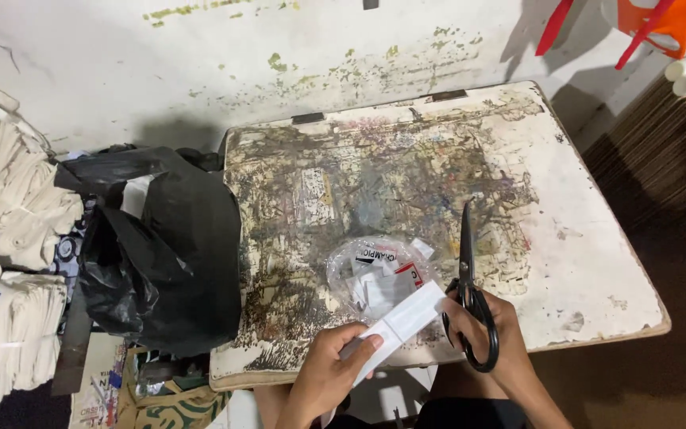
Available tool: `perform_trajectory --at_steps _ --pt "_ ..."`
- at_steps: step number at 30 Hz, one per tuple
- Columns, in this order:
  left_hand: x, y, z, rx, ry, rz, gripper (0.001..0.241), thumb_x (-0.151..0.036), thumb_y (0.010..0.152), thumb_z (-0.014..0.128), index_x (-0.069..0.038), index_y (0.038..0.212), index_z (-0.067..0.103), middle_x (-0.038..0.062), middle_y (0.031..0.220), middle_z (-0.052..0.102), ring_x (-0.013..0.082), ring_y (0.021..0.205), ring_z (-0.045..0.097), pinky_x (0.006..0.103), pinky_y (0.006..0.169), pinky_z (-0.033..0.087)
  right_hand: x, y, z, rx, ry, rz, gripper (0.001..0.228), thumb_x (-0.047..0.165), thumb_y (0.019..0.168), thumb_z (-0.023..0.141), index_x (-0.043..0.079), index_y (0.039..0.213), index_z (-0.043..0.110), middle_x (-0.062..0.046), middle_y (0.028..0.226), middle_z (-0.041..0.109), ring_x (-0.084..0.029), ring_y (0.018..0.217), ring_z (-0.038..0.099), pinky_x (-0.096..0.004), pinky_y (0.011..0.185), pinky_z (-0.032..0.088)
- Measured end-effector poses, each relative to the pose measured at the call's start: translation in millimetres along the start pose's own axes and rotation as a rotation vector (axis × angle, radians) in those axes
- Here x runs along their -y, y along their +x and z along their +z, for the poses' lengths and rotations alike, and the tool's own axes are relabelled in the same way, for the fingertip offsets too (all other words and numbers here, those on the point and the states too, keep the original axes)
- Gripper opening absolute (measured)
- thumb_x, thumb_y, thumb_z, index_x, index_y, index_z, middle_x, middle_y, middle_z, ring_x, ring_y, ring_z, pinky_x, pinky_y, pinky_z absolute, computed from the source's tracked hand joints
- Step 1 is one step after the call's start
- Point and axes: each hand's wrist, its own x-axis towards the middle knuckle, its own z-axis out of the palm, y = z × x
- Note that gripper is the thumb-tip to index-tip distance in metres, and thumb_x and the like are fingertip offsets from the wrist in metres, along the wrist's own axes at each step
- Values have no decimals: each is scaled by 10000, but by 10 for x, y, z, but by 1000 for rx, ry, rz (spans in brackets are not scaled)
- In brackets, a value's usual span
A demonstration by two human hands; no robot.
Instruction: Cutting individual brand labels from a printed strip using scissors
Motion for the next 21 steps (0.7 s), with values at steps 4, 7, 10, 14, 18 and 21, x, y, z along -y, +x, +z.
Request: perform_trajectory --at_steps 4,7,10,14,18,21 --pt "-13 63 -145 -19 -164 -28 405 -337 911 684 -34 1166 769 139 1089 817 216 792 793 266 593 680 -13 -173 -255 175 -75 86 320 319 917 696 2 900 734 -83 537 605 -150 399 550 -284 384 405" --pt "22 97 -261 -93 -51 54 400 -385 927 673 -47 1079 821 31 761 722 104 618 564 248 516 372 -612 -350 -560 402 -153 206 377 387 915 668 41 976 804 2 619 574 -120 436 561 -259 385 403" --pt "30 147 -264 -87 -98 30 371 -335 924 692 -30 1096 815 43 829 759 105 682 620 248 545 441 -2343 -883 -553 91 -105 -52 423 142 806 836 103 1217 740 -54 973 881 -113 843 799 -261 863 563" --pt "-80 163 -207 -55 -80 97 343 -330 941 672 -33 1046 808 45 943 786 129 870 692 262 658 466 -1183 -609 -320 703 -174 147 292 406 991 686 137 901 618 30 831 494 -80 730 487 -257 641 367" --pt "-116 169 -165 -20 -64 -13 378 -362 926 671 -64 1114 806 29 987 797 124 859 713 272 668 541 -655 -620 -153 664 -6 359 288 385 990 657 98 983 634 4 800 482 -104 705 507 -258 669 358" --pt "-4 201 -136 -18 -120 -11 330 -306 927 696 -33 1082 798 57 942 782 136 771 723 281 585 612 -713 -545 -138 649 -82 286 322 426 989 636 107 946 628 14 769 458 -103 678 485 -262 649 354"
